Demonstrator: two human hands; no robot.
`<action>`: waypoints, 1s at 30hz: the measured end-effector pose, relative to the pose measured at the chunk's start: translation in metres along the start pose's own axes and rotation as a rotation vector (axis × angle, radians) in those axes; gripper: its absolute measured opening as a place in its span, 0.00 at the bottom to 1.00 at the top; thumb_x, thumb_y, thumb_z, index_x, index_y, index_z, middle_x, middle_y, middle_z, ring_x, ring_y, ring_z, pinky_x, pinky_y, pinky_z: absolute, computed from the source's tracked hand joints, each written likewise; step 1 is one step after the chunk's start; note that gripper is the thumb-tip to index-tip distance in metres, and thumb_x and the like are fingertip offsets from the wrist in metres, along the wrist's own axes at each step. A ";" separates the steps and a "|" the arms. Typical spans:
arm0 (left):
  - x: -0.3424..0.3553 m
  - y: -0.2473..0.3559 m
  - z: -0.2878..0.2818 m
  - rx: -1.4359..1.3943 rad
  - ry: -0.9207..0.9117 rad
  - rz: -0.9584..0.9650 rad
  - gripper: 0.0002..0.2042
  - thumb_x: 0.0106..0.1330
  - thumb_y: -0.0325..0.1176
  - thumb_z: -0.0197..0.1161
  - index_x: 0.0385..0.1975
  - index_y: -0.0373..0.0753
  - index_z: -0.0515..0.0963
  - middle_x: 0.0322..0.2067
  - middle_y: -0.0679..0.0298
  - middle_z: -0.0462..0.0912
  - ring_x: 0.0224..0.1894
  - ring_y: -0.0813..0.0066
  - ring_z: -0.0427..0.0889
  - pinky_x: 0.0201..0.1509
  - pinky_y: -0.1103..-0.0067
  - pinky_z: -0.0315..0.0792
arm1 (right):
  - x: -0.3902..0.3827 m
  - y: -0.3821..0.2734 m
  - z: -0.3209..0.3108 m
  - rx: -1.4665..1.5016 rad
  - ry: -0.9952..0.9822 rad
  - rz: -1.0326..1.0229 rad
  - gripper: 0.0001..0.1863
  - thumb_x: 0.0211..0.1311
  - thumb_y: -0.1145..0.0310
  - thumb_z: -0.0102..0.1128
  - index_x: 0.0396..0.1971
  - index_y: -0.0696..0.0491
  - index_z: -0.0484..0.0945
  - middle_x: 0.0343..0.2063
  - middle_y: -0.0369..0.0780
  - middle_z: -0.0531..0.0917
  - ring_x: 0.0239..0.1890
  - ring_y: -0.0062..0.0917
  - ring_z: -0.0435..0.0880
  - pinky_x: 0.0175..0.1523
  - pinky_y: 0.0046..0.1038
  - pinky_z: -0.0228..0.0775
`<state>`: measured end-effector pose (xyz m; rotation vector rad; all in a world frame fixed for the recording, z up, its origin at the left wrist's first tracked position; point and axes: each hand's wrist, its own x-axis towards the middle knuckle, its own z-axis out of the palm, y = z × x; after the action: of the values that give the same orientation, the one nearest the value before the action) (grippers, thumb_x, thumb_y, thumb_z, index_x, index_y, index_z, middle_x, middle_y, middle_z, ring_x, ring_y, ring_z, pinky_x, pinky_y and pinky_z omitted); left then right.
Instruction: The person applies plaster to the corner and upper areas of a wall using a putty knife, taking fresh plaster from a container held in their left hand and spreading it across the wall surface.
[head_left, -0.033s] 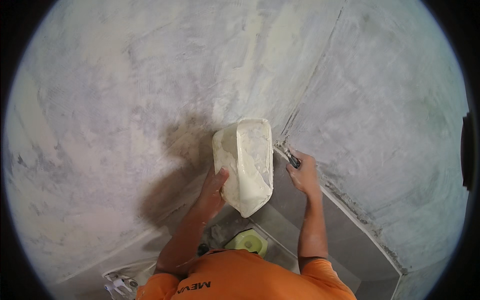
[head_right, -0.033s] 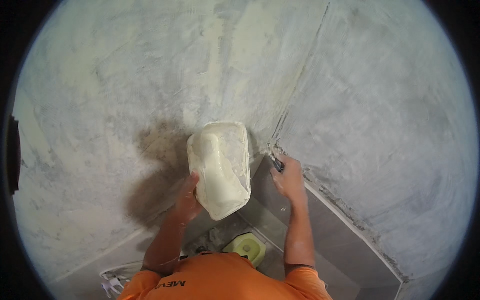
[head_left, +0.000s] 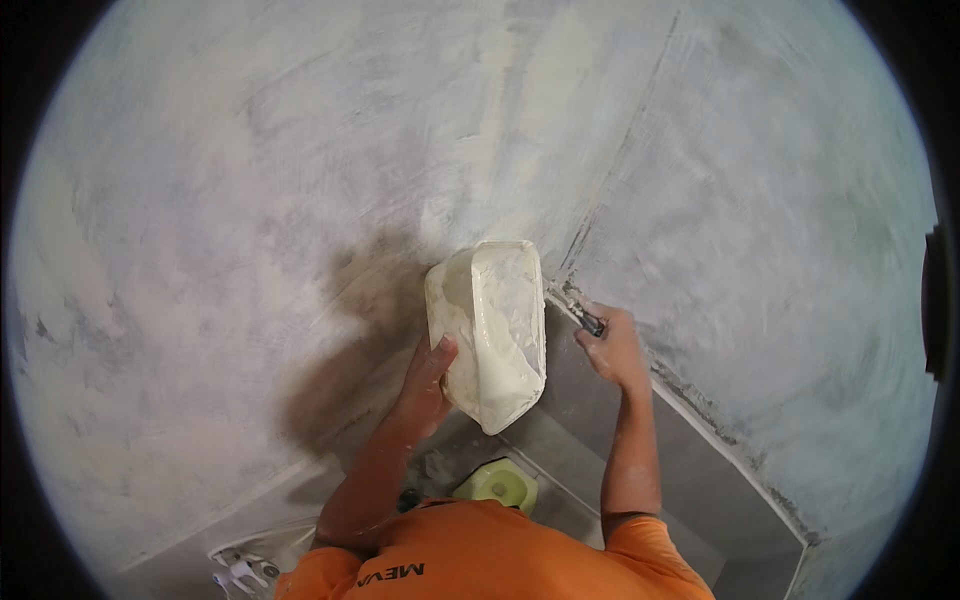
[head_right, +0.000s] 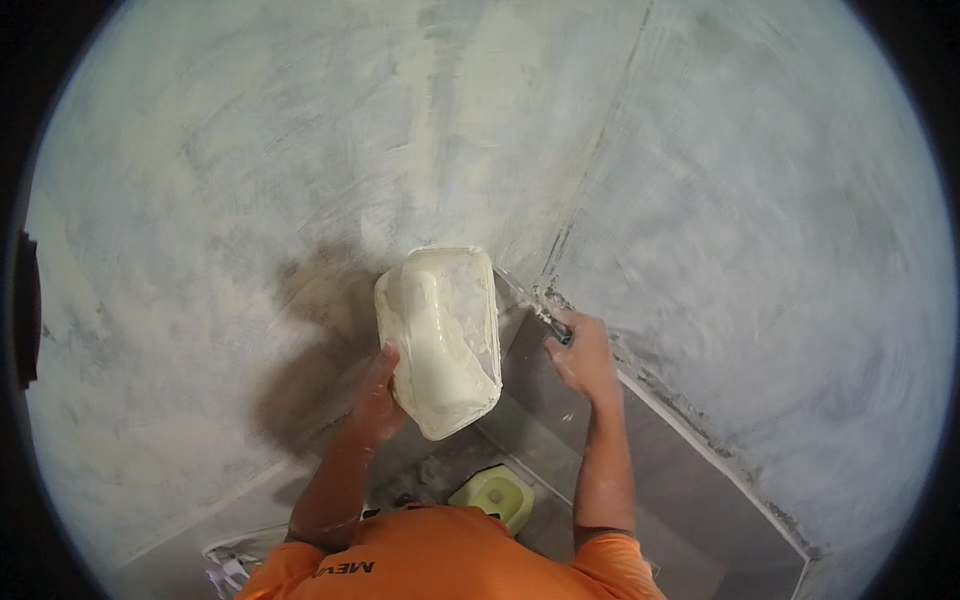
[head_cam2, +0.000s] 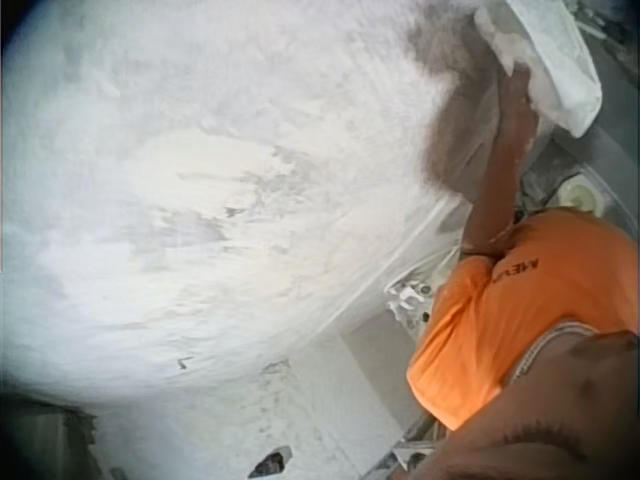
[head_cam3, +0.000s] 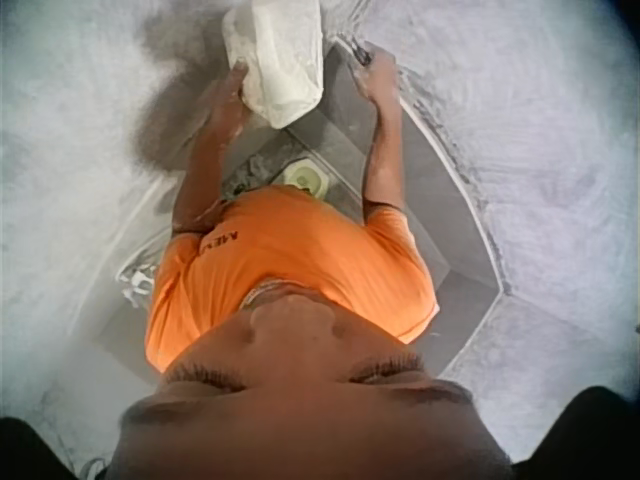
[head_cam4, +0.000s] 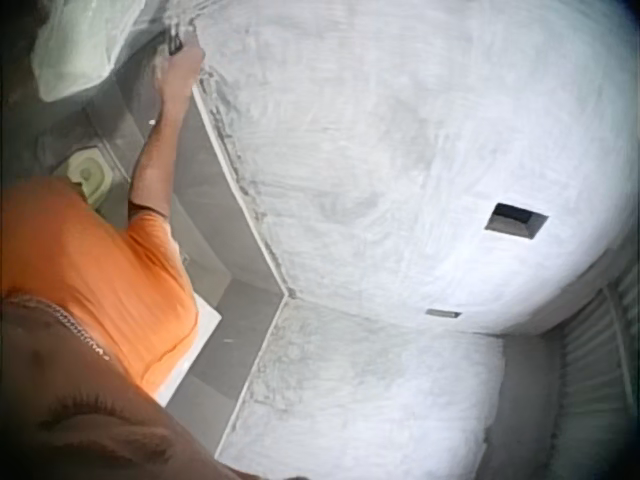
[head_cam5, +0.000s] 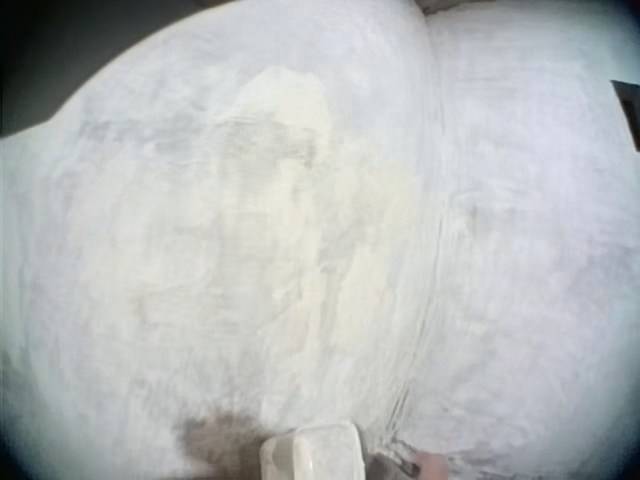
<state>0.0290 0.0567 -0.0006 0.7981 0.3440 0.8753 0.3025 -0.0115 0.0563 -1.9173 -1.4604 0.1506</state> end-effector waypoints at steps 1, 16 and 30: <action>0.002 -0.003 0.000 -0.007 0.014 -0.011 0.34 0.75 0.59 0.53 0.70 0.37 0.62 0.62 0.56 0.76 0.63 0.64 0.76 0.68 0.63 0.70 | 0.002 -0.003 -0.009 0.004 0.059 0.021 0.25 0.51 0.72 0.61 0.52 0.62 0.81 0.25 0.57 0.80 0.29 0.48 0.79 0.45 0.37 0.73; -0.009 0.003 -0.025 0.059 0.075 -0.061 0.32 0.77 0.56 0.50 0.72 0.39 0.61 0.64 0.56 0.73 0.65 0.57 0.74 0.68 0.59 0.70 | 0.049 0.024 0.048 0.144 0.409 -0.162 0.27 0.53 0.76 0.61 0.56 0.63 0.78 0.38 0.63 0.81 0.42 0.54 0.84 0.51 0.36 0.75; 0.012 0.003 0.018 -0.262 -0.091 -0.155 0.33 0.77 0.61 0.45 0.72 0.42 0.62 0.63 0.59 0.74 0.65 0.61 0.74 0.68 0.60 0.70 | -0.060 -0.023 -0.030 0.671 0.042 0.187 0.15 0.66 0.66 0.67 0.48 0.58 0.85 0.23 0.27 0.74 0.26 0.10 0.67 0.31 0.19 0.57</action>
<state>0.0453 0.0588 0.0146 0.5586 0.2026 0.7187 0.2778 -0.0761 0.0733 -1.4784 -1.0194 0.6020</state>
